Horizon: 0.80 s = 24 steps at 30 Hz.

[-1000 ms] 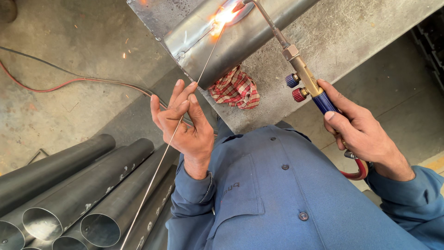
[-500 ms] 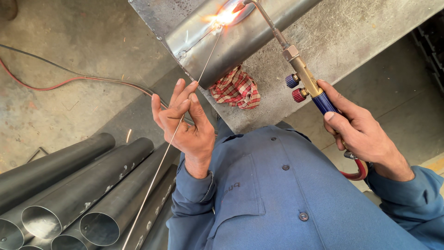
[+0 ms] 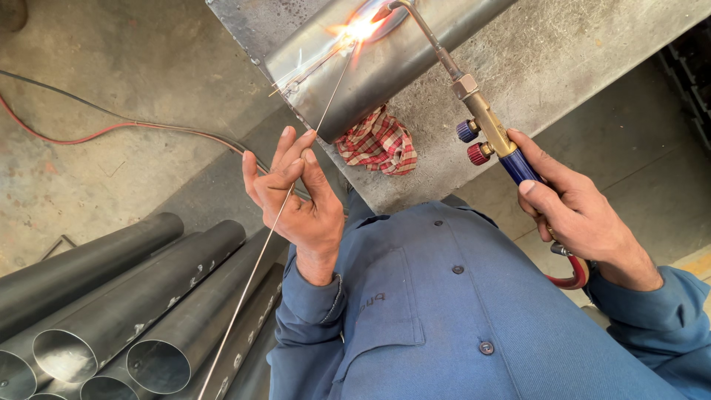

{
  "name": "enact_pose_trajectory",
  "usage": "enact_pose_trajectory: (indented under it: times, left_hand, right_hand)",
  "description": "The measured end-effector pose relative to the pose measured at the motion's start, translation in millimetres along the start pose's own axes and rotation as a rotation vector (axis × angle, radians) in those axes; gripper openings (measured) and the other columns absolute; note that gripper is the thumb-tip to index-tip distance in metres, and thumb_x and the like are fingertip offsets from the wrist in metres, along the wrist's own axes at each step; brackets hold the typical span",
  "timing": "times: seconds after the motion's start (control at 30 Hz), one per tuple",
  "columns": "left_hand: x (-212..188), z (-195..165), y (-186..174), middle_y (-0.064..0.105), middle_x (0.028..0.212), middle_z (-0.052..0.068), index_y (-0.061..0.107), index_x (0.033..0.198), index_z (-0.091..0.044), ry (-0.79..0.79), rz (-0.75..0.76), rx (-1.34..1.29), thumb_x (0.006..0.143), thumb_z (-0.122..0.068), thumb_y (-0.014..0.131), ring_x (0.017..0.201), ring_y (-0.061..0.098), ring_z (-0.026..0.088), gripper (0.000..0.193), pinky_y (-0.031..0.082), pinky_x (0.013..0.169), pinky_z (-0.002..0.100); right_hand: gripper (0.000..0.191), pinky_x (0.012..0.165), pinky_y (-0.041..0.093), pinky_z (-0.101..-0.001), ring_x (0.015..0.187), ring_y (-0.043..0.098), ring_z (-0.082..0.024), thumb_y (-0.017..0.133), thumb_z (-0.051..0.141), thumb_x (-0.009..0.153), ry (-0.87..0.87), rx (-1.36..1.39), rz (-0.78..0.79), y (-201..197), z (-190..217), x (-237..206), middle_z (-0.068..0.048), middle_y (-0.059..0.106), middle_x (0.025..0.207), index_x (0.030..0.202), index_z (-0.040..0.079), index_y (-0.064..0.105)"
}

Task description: The person holds an oxy-fuel torch in one hand and a filler rod in the other, heating the seam of a large metal cylinder on a work table and running a weld bead along it, with sparks flying as they work. They move the torch along the joint and continue heating the seam near the pipe opening.

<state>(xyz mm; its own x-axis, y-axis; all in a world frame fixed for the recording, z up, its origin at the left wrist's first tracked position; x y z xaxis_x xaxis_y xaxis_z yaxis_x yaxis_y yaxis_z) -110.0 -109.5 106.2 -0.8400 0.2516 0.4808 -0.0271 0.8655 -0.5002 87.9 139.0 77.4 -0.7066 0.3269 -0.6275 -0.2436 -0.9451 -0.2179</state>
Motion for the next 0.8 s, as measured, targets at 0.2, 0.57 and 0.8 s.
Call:
enact_pose_trajectory:
  times: [0.2, 0.57, 0.8]
  left_hand:
    - [-0.1, 1.2, 0.0, 0.078, 0.115, 0.013, 0.039, 0.107, -0.009, -0.003, 0.001, -0.002, 0.108, 0.002, 0.060, 0.131, 0.068, 0.028, 0.024, 0.016, 0.132, 0.045]
    - [0.2, -0.4, 0.3, 0.078, 0.115, 0.012, 0.039, 0.106, -0.009, 0.003, -0.005, 0.017, 0.108, 0.001, 0.061, 0.130, 0.069, 0.028, 0.024, 0.018, 0.132, 0.045]
    - [3.6, 0.6, 5.6, 0.078, 0.117, 0.011, 0.039, 0.106, -0.009, 0.009, 0.006, -0.005, 0.109, -0.001, 0.060, 0.131, 0.069, 0.029, 0.023, 0.018, 0.132, 0.045]
  right_hand:
    - [0.070, 0.043, 0.041, -0.0234, 0.046, 0.043, -0.007, 0.047, 0.019, 0.095, 0.008, 0.007, 0.006, 0.0, -1.0, -0.2, 0.000, 0.048, 0.067, 0.164, 0.021, 0.034]
    - [0.071, 0.043, 0.041, -0.0231, 0.046, 0.043, -0.006, 0.048, 0.020, 0.095, 0.004, 0.031, 0.026, -0.5, -3.4, -1.3, 0.000, 0.048, 0.068, 0.164, 0.020, 0.033]
    - [0.069, 0.044, 0.042, -0.0229, 0.048, 0.043, -0.006, 0.048, 0.018, 0.097, -0.037, 0.018, -0.015, -0.9, 0.7, -3.6, 0.000, 0.047, 0.068, 0.164, 0.017, 0.034]
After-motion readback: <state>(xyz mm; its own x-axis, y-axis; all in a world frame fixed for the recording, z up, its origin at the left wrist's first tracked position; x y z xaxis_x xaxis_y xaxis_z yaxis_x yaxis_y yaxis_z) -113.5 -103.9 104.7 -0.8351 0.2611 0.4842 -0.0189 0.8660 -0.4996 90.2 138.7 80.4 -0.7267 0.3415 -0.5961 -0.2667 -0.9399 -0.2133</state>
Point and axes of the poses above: each hand's wrist, its own x-axis towards the middle knuckle, its own y-axis out of the palm, z = x × y, the point moved 6 cm from there along x, towards the middle knuckle
